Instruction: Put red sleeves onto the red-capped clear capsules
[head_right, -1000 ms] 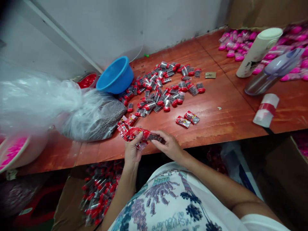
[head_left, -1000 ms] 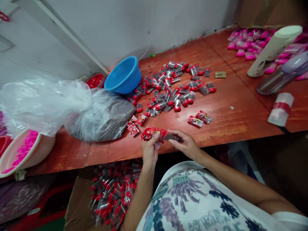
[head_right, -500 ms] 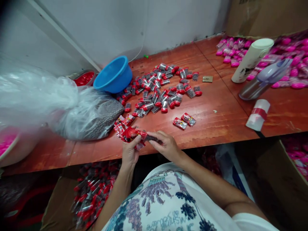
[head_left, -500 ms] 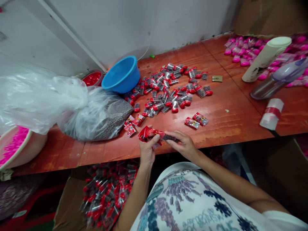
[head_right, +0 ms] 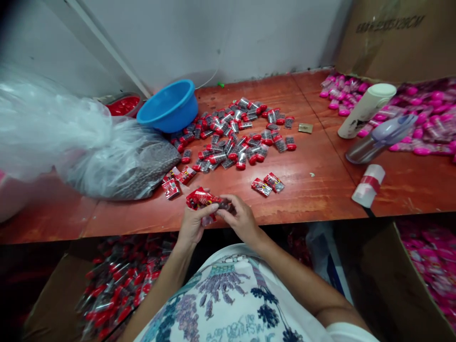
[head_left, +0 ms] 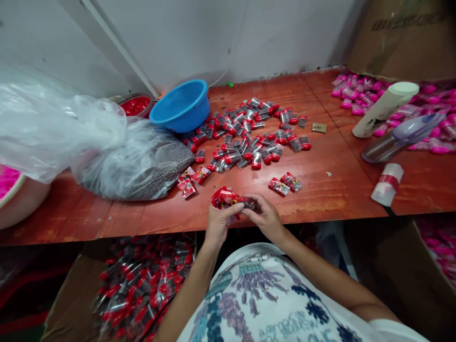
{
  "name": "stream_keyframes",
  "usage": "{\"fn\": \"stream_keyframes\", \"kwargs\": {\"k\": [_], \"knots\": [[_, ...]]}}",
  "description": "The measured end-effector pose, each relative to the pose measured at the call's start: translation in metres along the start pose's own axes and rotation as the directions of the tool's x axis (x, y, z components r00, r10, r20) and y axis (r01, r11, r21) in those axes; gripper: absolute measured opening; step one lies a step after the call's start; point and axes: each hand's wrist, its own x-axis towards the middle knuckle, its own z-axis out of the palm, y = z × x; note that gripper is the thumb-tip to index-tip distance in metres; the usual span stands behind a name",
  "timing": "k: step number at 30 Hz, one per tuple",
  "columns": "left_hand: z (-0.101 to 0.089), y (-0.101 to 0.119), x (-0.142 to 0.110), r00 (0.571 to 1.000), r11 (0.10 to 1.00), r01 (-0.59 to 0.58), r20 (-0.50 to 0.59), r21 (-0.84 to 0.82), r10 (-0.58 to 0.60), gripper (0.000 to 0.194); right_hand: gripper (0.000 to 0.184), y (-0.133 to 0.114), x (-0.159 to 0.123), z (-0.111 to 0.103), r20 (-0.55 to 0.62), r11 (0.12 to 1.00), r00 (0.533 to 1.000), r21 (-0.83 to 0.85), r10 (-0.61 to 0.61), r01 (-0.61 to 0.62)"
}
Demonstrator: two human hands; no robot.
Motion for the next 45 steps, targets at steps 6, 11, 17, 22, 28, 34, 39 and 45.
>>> {"fn": "stream_keyframes", "kwargs": {"k": [6,11,17,22,28,34,39,45], "knots": [[-0.005,0.005,0.008,0.999,0.998,0.042,-0.021,-0.049,-0.044,0.031,0.041,-0.005,0.005,-0.008,0.124,0.983,0.989,0.154,0.084,-0.102],[-0.005,-0.008,0.004,0.992,0.993,0.12,0.033,0.02,-0.12,0.028,0.028,0.005,0.011,-0.012,0.042,0.973,0.984,0.146,0.173,-0.177],[-0.005,-0.015,0.008,0.985,0.985,0.168,0.039,0.031,-0.169,0.026,0.029,0.003,0.01,-0.014,0.023,0.961,0.97,0.13,0.243,-0.244],[-0.006,-0.023,0.015,0.963,0.963,0.268,0.046,-0.037,-0.267,0.026,0.03,0.01,0.009,-0.034,-0.073,0.961,0.959,-0.001,0.275,-0.276],[-0.011,-0.028,0.021,0.944,0.92,0.326,0.014,-0.217,-0.33,0.02,0.038,0.013,0.01,-0.074,-0.28,0.793,0.96,-0.587,-0.012,-0.161],[0.002,-0.031,0.024,0.95,0.919,0.302,-0.005,-0.254,-0.313,0.016,0.033,0.003,0.016,-0.028,0.01,0.894,0.999,-0.446,-0.034,0.035],[-0.002,-0.026,0.03,0.964,0.941,0.254,-0.019,-0.223,-0.265,0.024,0.038,0.007,0.044,-0.019,0.244,0.888,0.969,-0.435,-0.046,0.152],[-0.009,-0.016,0.035,0.944,0.921,0.249,-0.138,-0.299,-0.299,0.014,0.036,0.007,0.121,-0.063,0.308,0.476,0.945,-0.818,-0.112,0.323]]}}
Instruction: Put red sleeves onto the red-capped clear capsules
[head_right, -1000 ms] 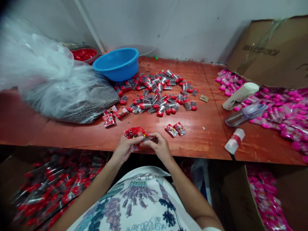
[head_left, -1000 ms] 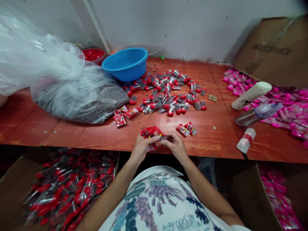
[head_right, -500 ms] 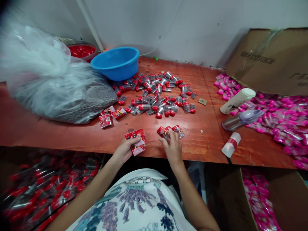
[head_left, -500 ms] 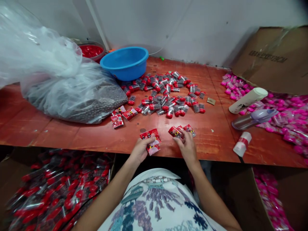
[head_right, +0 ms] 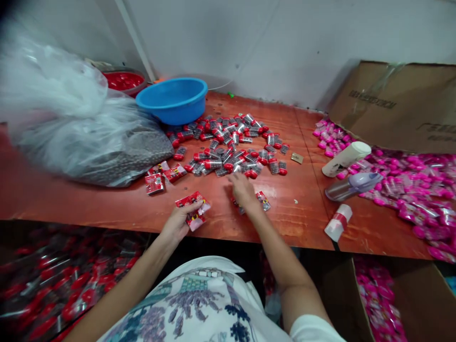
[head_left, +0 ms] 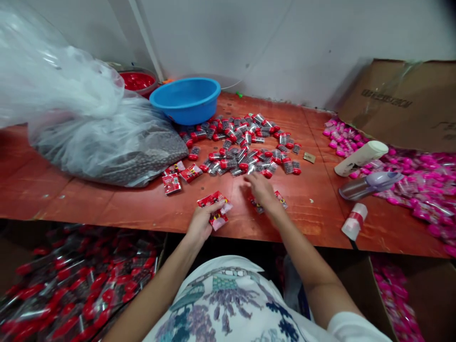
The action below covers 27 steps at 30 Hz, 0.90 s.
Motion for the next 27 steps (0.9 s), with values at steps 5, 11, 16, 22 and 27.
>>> {"fn": "stream_keyframes", "kwargs": {"k": [5,11,16,22,27], "knots": [[-0.001,0.008,-0.001,0.995,0.976,0.091,-0.008,-0.196,-0.095,0.009,0.03,0.027,0.035,-0.009,0.054,0.958,0.997,-0.279,-0.057,0.07],[-0.004,0.02,-0.002,0.992,0.946,0.091,-0.052,-0.312,-0.112,0.01,0.032,-0.021,0.001,-0.011,-0.004,0.987,0.999,0.154,-0.054,0.054],[-0.001,0.02,0.0,0.994,0.931,0.091,-0.018,-0.352,-0.105,0.01,0.036,-0.084,-0.048,-0.003,0.073,0.724,0.996,0.683,0.056,-0.091],[0.004,0.012,-0.002,0.999,0.938,0.044,0.0,-0.345,-0.047,0.011,0.038,-0.095,-0.059,0.019,0.028,0.589,0.963,0.786,0.269,-0.187],[0.005,0.009,-0.006,1.0,0.947,0.0,0.023,-0.321,0.008,0.009,0.037,-0.095,-0.062,0.024,0.042,0.527,0.95,0.824,0.311,-0.209]]}}
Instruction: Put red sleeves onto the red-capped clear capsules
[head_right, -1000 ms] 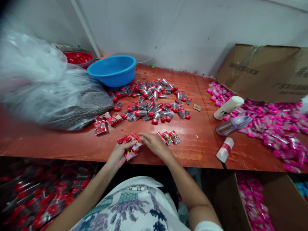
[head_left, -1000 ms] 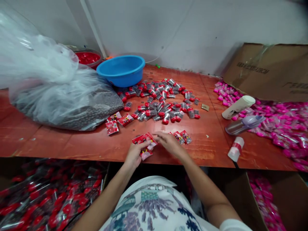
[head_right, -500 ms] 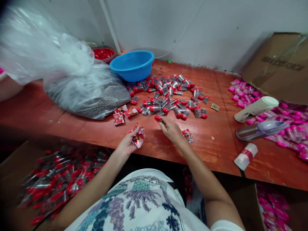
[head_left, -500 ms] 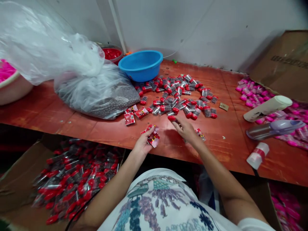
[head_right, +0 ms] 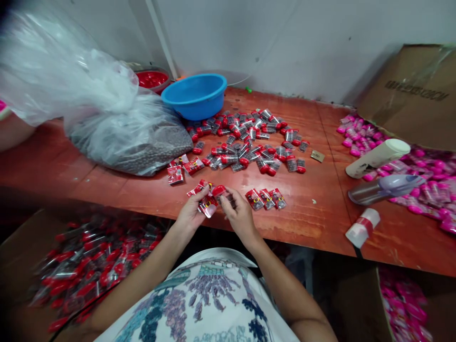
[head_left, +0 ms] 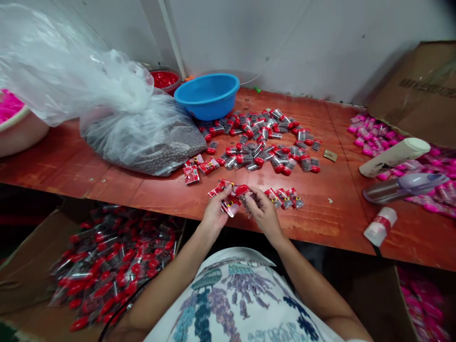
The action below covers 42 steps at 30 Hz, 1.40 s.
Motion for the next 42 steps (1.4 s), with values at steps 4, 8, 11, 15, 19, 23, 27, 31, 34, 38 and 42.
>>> {"fn": "stream_keyframes", "kwargs": {"k": [4,8,11,15,19,23,27,31,34,38,42], "knots": [[0.001,-0.001,-0.005,0.999,0.999,-0.044,0.018,0.02,0.043,0.009,0.039,-0.004,-0.004,0.003,-0.028,0.998,0.999,0.057,0.032,-0.03],[0.001,0.0,-0.011,0.988,0.983,-0.149,0.061,0.105,0.144,0.016,0.036,-0.01,-0.005,0.005,0.049,0.98,0.996,0.177,0.079,-0.086],[-0.001,0.003,-0.015,0.966,0.956,-0.235,0.151,0.176,0.21,0.023,0.034,-0.012,-0.005,0.003,0.05,0.981,0.996,0.173,0.08,-0.088],[-0.001,0.008,-0.021,0.942,0.916,-0.29,0.253,0.277,0.222,0.025,0.034,-0.013,-0.006,-0.002,0.049,0.992,0.997,0.114,0.057,-0.062],[0.0,0.008,-0.025,0.929,0.879,-0.343,0.258,0.331,0.265,0.026,0.033,-0.014,-0.009,-0.003,0.025,0.998,1.0,0.059,0.01,-0.012],[0.0,0.005,-0.028,0.907,0.849,-0.405,0.265,0.339,0.326,0.026,0.033,-0.016,-0.014,-0.002,-0.003,0.999,1.0,0.041,-0.013,0.013],[-0.002,0.005,-0.027,0.912,0.845,-0.39,0.277,0.365,0.302,0.028,0.031,-0.015,-0.015,-0.002,-0.015,0.999,0.999,-0.006,-0.051,0.051],[-0.006,0.008,-0.024,0.935,0.833,-0.339,0.252,0.437,0.249,0.028,0.025,-0.012,-0.016,-0.001,-0.06,0.979,0.982,-0.113,-0.179,0.171],[-0.008,0.008,-0.024,0.92,0.796,-0.37,0.311,0.48,0.24,0.024,0.024,-0.01,-0.015,0.001,-0.062,0.995,0.993,-0.015,-0.1,0.1],[-0.008,0.008,-0.026,0.934,0.806,-0.318,0.312,0.499,0.175,0.036,0.023,-0.007,-0.012,0.002,-0.026,0.98,0.998,0.19,0.062,-0.056],[-0.005,0.007,-0.025,0.95,0.817,-0.291,0.252,0.498,0.185,0.027,0.037,-0.004,-0.014,-0.001,0.032,0.994,0.998,0.1,-0.054,0.051]]}}
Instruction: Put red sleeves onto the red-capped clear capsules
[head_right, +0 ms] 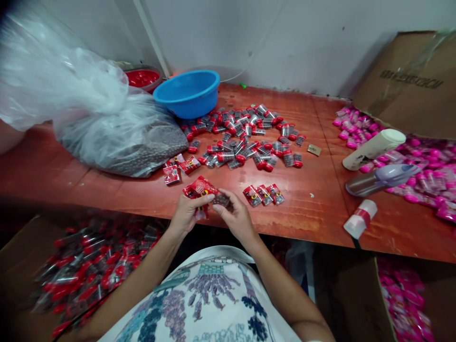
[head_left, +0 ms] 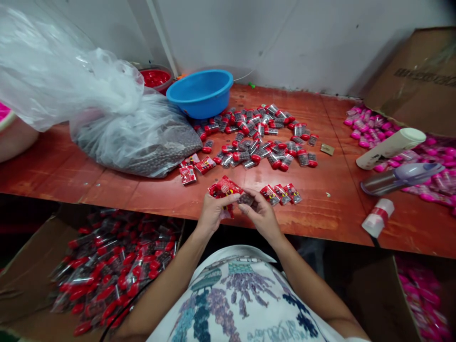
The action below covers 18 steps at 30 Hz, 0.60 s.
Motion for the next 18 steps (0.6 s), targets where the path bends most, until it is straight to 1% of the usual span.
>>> {"fn": "stream_keyframes", "kwargs": {"k": [2,4,5,7,8,10,12,13,15,18], "knots": [[0.002,-0.001,0.001,0.999,0.999,-0.034,-0.018,0.023,0.034,0.027,0.043,0.002,-0.002,-0.001,0.038,0.992,0.998,-0.108,-0.058,0.062],[0.004,-0.003,0.001,0.998,0.996,-0.066,0.003,0.062,0.066,0.029,0.046,0.004,-0.004,-0.002,0.021,0.979,0.996,-0.184,-0.082,0.084],[0.006,-0.004,0.0,0.998,0.995,-0.065,0.025,0.077,0.063,0.03,0.047,0.006,-0.004,-0.002,-0.002,0.977,0.996,-0.197,-0.084,0.082],[0.007,-0.006,-0.001,0.998,0.996,-0.03,0.05,0.081,0.026,0.033,0.051,0.009,-0.004,-0.004,-0.042,0.984,0.997,-0.168,-0.065,0.057],[0.008,-0.006,-0.001,0.999,0.997,-0.012,0.042,0.073,0.009,0.037,0.053,0.01,-0.003,-0.006,-0.043,0.991,0.998,-0.131,-0.041,0.035],[0.007,-0.006,-0.001,1.0,0.999,0.0,-0.011,0.053,0.0,0.048,0.056,0.013,-0.002,-0.011,0.002,0.999,1.0,-0.045,0.026,-0.026],[0.006,-0.005,-0.001,0.999,0.998,0.012,-0.05,0.056,-0.01,0.051,0.056,0.016,0.0,-0.017,0.053,0.997,0.996,0.025,0.075,-0.076],[0.006,-0.005,0.0,0.999,0.998,0.026,-0.046,0.061,-0.023,0.049,0.055,0.017,0.001,-0.019,0.062,0.994,0.994,0.051,0.09,-0.093],[0.005,-0.008,0.001,0.998,0.996,0.066,-0.012,0.062,-0.065,0.039,0.05,0.019,0.001,-0.02,0.038,0.99,0.993,0.085,0.111,-0.114],[0.005,-0.014,0.002,0.991,0.99,0.126,0.024,0.058,-0.128,0.031,0.044,0.02,-0.001,-0.02,-0.03,0.992,0.992,0.039,0.123,-0.121]]}}
